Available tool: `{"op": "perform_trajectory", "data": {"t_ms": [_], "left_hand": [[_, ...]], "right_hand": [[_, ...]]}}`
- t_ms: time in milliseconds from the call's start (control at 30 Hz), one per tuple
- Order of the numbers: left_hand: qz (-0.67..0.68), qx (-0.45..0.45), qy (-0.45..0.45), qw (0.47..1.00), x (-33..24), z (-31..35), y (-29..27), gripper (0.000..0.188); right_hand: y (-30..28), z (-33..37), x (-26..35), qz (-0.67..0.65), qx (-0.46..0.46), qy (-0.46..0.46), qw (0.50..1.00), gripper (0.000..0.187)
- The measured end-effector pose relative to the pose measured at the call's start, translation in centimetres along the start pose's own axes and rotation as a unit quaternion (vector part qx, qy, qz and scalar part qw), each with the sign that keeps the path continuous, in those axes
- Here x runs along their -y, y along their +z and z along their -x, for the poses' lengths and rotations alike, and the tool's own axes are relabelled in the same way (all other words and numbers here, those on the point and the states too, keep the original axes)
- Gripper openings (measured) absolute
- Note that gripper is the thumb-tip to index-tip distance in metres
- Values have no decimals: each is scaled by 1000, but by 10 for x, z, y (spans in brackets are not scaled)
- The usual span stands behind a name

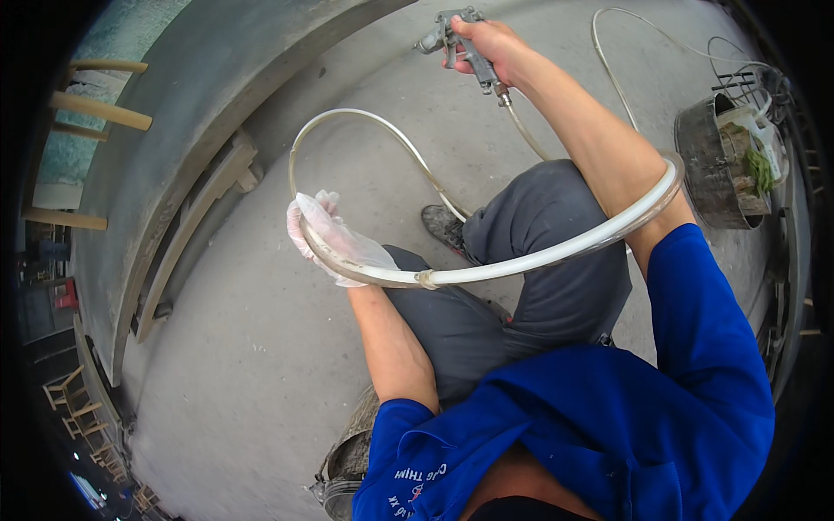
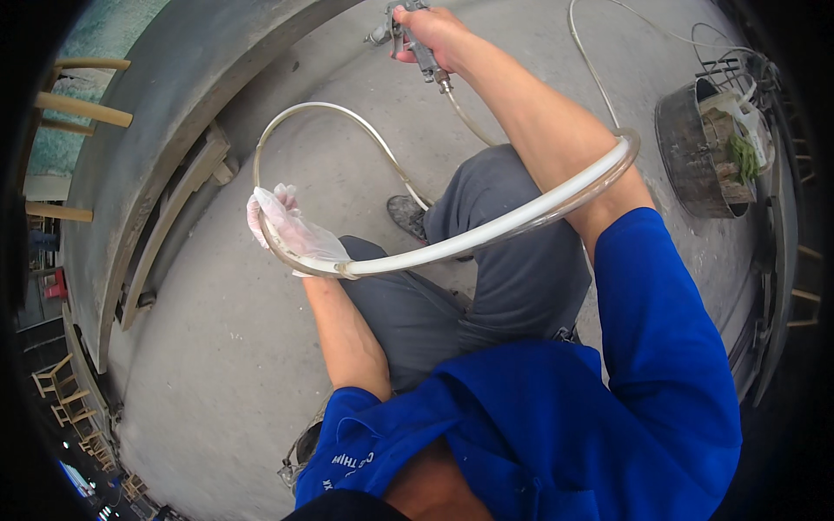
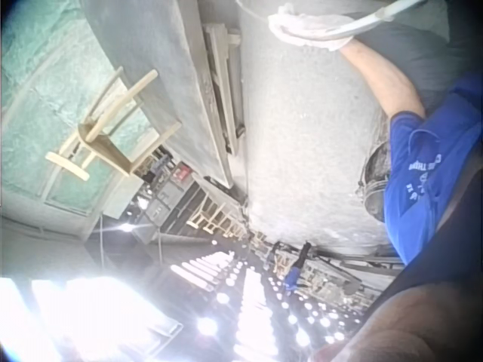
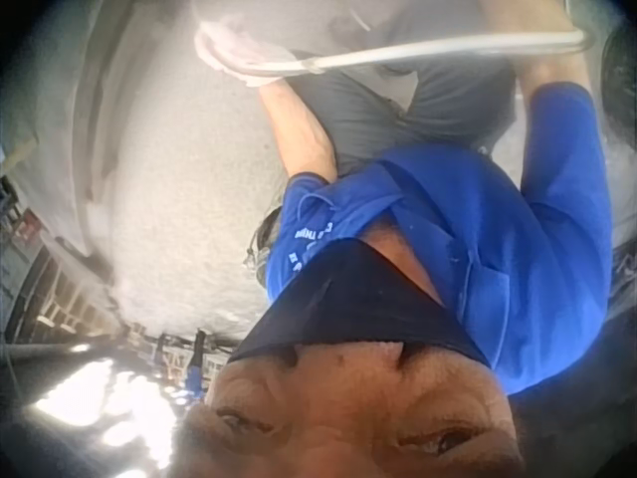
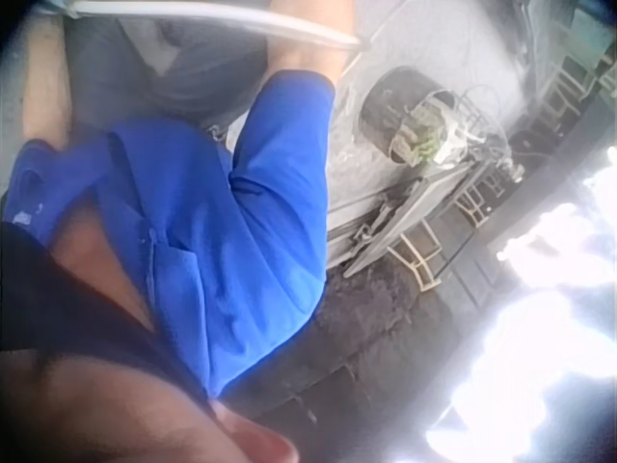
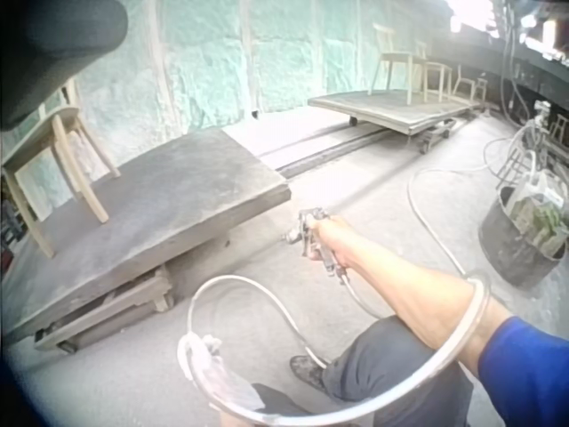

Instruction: The person sits on the floor and adjusts a spray gun connected to a hose, manipulating knobs and the trigger. They briefly aim the gun toward nearby wooden chairs and a table, then return to adjusting the device.

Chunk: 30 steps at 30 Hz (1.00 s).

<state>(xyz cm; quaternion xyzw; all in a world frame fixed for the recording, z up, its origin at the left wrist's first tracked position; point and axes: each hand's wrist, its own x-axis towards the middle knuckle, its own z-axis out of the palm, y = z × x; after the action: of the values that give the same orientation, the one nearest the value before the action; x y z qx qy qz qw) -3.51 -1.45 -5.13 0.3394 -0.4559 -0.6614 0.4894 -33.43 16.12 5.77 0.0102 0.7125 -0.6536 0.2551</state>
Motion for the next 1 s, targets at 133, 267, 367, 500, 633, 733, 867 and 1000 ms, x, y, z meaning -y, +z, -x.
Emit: {"op": "perform_trajectory", "data": {"t_ms": [133, 267, 367, 500, 633, 733, 867, 1000], "left_hand": [[-6, 2, 7, 1000, 2, -2, -2, 36], [-10, 11, 9, 1000, 6, -5, -6, 37], [-7, 20, 21, 1000, 10, -6, -9, 37], [1, 24, 34, 999, 16, -8, -13, 37], [-1, 25, 27, 999, 16, -8, -15, 38], [9, 29, 16, 999, 14, -8, -14, 39], [-12, 24, 11, 1000, 8, -4, -8, 44], [-21, 24, 5, 999, 2, -6, -5, 42]], "right_hand": [[0, 0, -1, 1, 2, -2, 1000, 42], [3, 2, 0, 11, -27, 5, 1000, 43], [4, 5, 1, 10, -29, 6, 1000, 43], [3, 1, -1, 2, -25, 9, 1000, 43], [-4, -9, -7, -46, -12, 32, 998, 44], [-8, -15, -11, -48, -17, 42, 998, 45], [-7, -16, -12, -14, -52, 46, 997, 42], [-7, -12, -10, -14, -67, 56, 996, 41]]}}
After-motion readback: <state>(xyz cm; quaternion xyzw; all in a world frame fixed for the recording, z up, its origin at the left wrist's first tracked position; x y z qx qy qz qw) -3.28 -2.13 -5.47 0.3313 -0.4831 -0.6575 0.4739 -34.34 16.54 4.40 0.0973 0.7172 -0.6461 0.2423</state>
